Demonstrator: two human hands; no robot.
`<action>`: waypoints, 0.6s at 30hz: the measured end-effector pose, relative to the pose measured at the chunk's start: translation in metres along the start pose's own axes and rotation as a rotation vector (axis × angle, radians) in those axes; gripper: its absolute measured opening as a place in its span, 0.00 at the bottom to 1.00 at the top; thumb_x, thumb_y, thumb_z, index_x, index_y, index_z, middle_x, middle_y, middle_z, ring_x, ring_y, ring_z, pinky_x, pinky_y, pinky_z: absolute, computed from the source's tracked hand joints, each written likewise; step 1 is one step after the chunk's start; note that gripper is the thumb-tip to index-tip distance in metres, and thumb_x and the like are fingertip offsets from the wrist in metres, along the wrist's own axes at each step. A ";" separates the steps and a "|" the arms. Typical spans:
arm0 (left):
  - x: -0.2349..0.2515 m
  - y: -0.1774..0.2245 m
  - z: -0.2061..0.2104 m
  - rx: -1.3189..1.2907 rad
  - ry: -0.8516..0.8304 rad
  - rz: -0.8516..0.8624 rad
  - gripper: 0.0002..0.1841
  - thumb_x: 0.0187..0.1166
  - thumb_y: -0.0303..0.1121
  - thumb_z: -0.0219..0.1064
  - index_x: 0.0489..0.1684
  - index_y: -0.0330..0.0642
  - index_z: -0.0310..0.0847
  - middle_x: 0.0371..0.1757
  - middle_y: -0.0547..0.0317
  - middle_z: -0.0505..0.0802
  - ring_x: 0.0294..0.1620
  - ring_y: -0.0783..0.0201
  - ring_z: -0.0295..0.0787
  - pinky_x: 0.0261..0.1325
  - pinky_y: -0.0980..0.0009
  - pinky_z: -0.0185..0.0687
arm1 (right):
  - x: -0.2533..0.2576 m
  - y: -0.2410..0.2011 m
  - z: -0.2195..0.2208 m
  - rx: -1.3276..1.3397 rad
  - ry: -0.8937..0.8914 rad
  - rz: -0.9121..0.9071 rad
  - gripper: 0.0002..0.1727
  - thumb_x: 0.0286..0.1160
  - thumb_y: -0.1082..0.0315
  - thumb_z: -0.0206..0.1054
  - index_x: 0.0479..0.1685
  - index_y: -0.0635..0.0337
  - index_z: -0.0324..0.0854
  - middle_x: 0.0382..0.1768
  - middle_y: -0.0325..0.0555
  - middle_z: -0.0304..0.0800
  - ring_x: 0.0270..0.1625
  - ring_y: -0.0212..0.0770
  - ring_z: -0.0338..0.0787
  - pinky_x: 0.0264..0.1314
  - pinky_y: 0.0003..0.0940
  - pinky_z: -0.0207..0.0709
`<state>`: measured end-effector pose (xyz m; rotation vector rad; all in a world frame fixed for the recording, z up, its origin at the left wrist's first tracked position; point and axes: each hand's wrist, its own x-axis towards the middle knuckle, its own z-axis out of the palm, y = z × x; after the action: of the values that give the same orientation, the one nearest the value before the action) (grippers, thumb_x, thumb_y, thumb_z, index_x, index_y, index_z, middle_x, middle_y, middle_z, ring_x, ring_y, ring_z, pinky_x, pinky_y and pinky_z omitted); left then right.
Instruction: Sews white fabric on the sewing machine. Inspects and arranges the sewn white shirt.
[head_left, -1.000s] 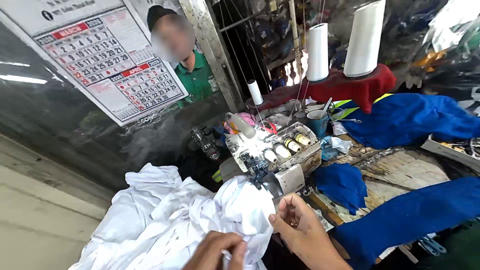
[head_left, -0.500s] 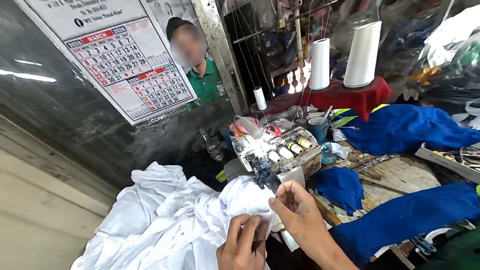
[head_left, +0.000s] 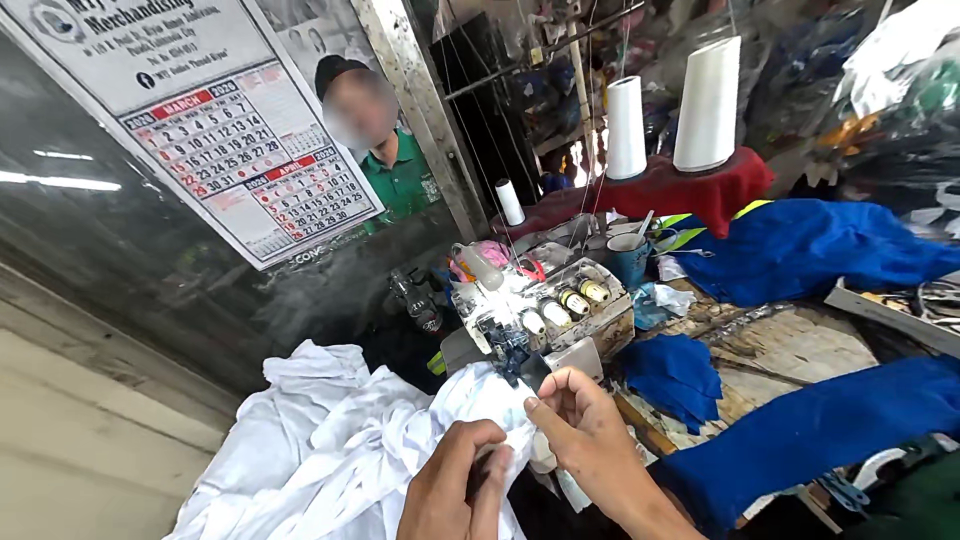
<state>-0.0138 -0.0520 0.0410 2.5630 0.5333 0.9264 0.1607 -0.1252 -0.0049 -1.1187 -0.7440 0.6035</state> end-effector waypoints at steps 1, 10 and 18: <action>-0.001 0.002 -0.001 0.044 -0.021 0.001 0.15 0.80 0.44 0.73 0.54 0.44 0.87 0.41 0.58 0.88 0.30 0.72 0.82 0.29 0.75 0.80 | 0.001 0.000 0.000 -0.003 0.002 0.003 0.12 0.75 0.62 0.73 0.47 0.59 0.82 0.28 0.44 0.85 0.23 0.38 0.83 0.22 0.30 0.79; 0.011 0.012 -0.021 0.023 0.019 -0.068 0.07 0.72 0.42 0.79 0.39 0.53 0.93 0.51 0.60 0.86 0.27 0.78 0.75 0.22 0.82 0.71 | -0.018 0.010 -0.017 -0.058 -0.085 -0.015 0.13 0.82 0.58 0.69 0.53 0.57 0.81 0.34 0.42 0.87 0.27 0.38 0.87 0.23 0.32 0.84; 0.046 0.005 -0.053 -0.190 -0.213 -0.234 0.10 0.87 0.41 0.62 0.45 0.46 0.85 0.33 0.63 0.89 0.20 0.69 0.78 0.18 0.72 0.74 | -0.055 0.028 -0.003 -0.226 -0.408 -0.064 0.24 0.80 0.54 0.71 0.70 0.54 0.83 0.64 0.47 0.87 0.59 0.40 0.91 0.55 0.41 0.90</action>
<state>-0.0151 -0.0240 0.1049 2.3313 0.6326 0.5857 0.1275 -0.1592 -0.0441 -1.1870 -1.2186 0.7157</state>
